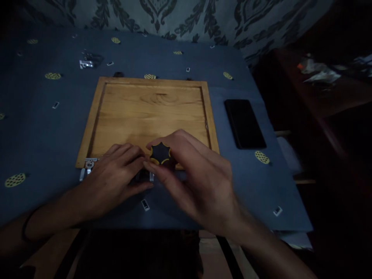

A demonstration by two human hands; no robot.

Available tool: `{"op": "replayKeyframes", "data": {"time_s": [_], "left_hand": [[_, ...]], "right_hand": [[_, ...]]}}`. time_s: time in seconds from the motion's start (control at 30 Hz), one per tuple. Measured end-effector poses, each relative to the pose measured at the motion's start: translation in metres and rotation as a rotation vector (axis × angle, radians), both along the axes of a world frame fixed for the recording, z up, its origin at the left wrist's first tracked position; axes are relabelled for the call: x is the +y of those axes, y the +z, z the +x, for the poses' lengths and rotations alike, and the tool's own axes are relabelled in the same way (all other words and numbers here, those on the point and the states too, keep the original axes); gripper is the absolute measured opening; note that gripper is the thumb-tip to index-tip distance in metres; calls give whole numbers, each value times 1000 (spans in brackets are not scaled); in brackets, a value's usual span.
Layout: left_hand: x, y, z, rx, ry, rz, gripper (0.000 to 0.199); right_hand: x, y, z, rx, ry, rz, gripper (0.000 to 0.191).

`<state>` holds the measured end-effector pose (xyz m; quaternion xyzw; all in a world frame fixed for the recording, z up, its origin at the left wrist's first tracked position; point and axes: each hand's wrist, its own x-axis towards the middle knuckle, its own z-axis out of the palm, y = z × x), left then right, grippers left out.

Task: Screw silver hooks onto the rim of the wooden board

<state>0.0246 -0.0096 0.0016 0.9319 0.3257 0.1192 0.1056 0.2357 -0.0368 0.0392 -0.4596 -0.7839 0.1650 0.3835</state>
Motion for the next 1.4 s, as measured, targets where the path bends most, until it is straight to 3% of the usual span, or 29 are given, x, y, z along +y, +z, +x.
{"op": "replayKeyframes", "data": {"time_s": [0.13, 0.3, 0.53, 0.87, 1.03, 1.27, 1.4], "left_hand": [[0, 0, 0, -3, -3, -9, 32], [0, 0, 0, -35, -2, 4, 32], [1, 2, -1, -17, -11, -20, 31], [-1, 0, 0, -29, -2, 11, 31], [-1, -1, 0, -45, 3, 24, 31], [1, 0, -1, 2, -11, 1, 29], [1, 0, 0, 3, -5, 3, 33]], "right_hand": [[2, 3, 0, 19, -50, -36, 4], [-1, 5, 5, 33, 15, -44, 15], [-11, -3, 3, 257, -170, -38, 21], [-8, -9, 5, 192, -82, -15, 15], [-9, -5, 2, 144, -178, -18, 13], [-5, 1, 0, 48, -91, -35, 13], [-6, 0, 1, 98, -144, -22, 14]]}}
